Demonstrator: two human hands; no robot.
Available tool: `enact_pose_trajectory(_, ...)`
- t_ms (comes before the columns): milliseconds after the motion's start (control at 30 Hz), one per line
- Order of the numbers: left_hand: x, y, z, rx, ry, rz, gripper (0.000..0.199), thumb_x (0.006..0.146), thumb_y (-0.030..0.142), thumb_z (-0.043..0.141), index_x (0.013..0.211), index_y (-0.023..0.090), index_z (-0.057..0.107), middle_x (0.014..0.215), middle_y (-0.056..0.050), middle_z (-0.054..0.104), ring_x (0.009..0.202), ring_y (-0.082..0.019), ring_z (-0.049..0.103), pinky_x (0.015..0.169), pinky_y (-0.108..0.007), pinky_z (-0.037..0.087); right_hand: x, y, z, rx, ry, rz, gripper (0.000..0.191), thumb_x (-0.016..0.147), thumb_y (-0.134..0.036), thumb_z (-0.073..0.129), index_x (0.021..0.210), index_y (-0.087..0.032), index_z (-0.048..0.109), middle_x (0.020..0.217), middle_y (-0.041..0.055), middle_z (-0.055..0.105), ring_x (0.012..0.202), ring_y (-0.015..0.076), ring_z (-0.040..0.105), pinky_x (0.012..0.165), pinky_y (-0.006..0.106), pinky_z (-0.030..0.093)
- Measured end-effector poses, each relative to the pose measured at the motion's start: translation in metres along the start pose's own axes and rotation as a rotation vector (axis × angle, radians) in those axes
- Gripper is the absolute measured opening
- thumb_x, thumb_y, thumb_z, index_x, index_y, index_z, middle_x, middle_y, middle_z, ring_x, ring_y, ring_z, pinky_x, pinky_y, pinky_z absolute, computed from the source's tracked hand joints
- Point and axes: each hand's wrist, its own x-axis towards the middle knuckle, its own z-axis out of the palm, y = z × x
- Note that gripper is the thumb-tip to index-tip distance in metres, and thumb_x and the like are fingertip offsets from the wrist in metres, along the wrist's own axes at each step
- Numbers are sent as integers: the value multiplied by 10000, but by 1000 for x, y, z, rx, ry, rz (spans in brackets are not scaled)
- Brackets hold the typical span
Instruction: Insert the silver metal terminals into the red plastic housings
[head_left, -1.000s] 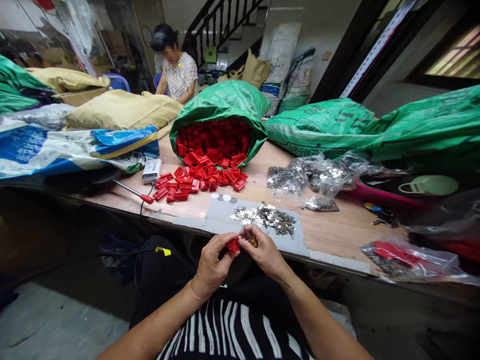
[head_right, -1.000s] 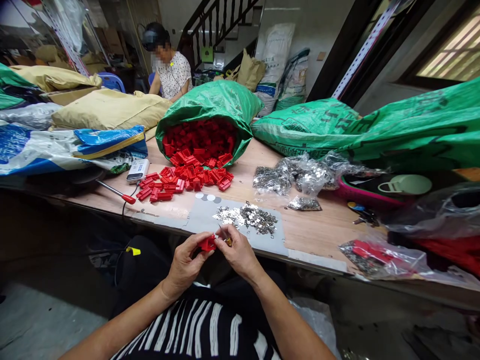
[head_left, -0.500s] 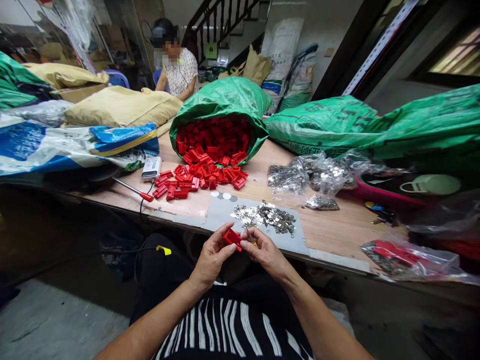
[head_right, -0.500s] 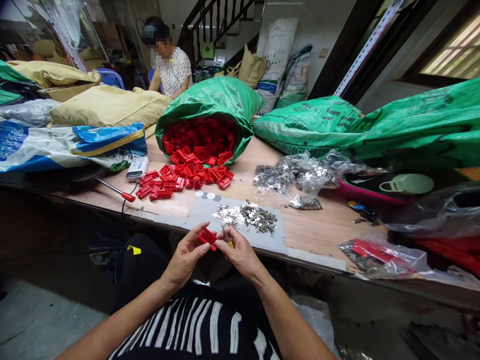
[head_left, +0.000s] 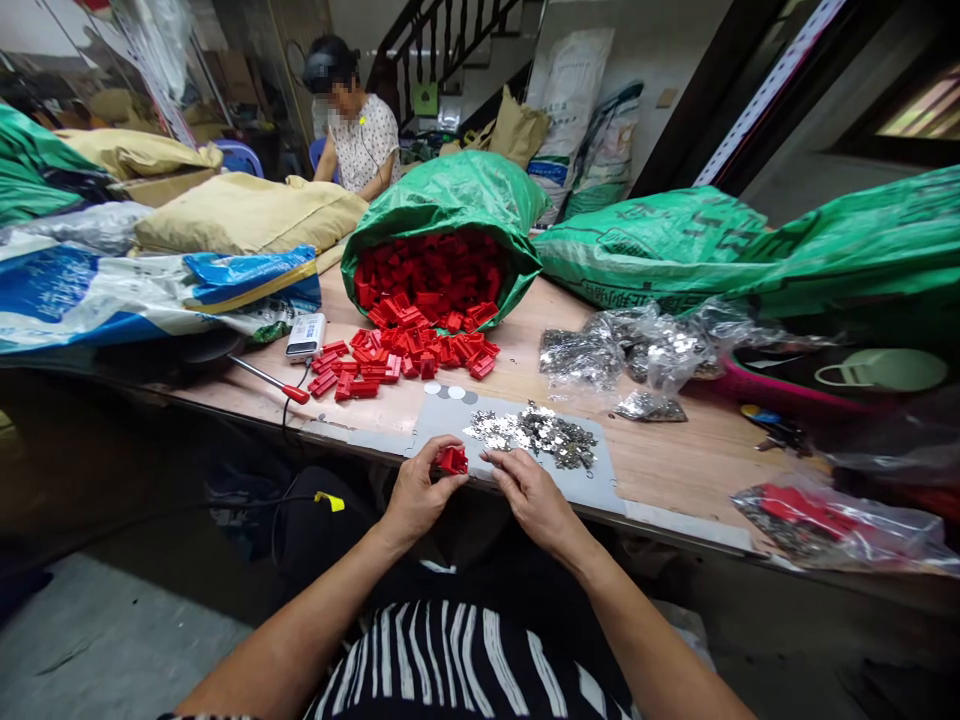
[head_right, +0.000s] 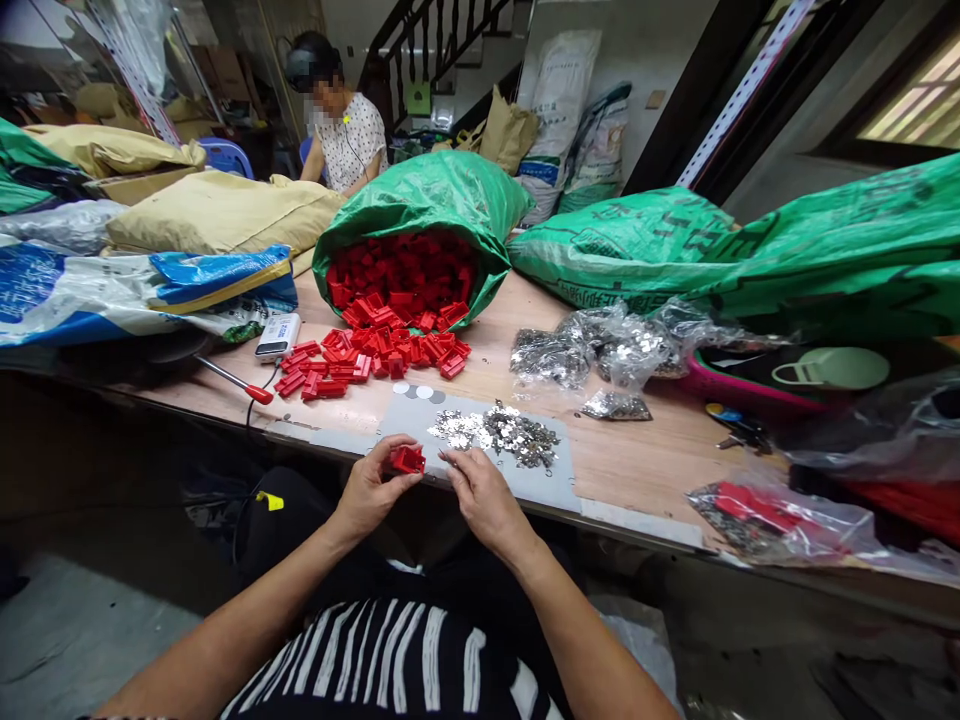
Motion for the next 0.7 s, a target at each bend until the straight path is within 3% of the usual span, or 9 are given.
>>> enact_pose_trajectory(167,15,-9,-6,195,-60,82,427,750,127,667,1158,244,620,1076,-33,702,952,-179,653,883,-312,496,6,-3,3,-138,-26,2,214,862,-225,525,1044,-217,638,864,36,676,799,184,621,747,306,474)
enact_pose_trajectory(333,18,-13,-7,256,-137,141,477,767,119,651,1221,256,591,1129,-39,687,1028,-184,635,934,-323,479,10,-3,4,-172,-21,-77,171,848,-184,532,936,-219,674,910,41,689,848,176,634,791,302,477)
enact_pose_trajectory(700,20,-10,-9,258,-153,74,343,751,153,666,1085,225,632,1054,-32,701,921,-171,657,864,-291,497,12,0,6,-242,-64,-77,162,860,-165,540,929,-221,674,905,41,673,849,168,626,789,293,486)
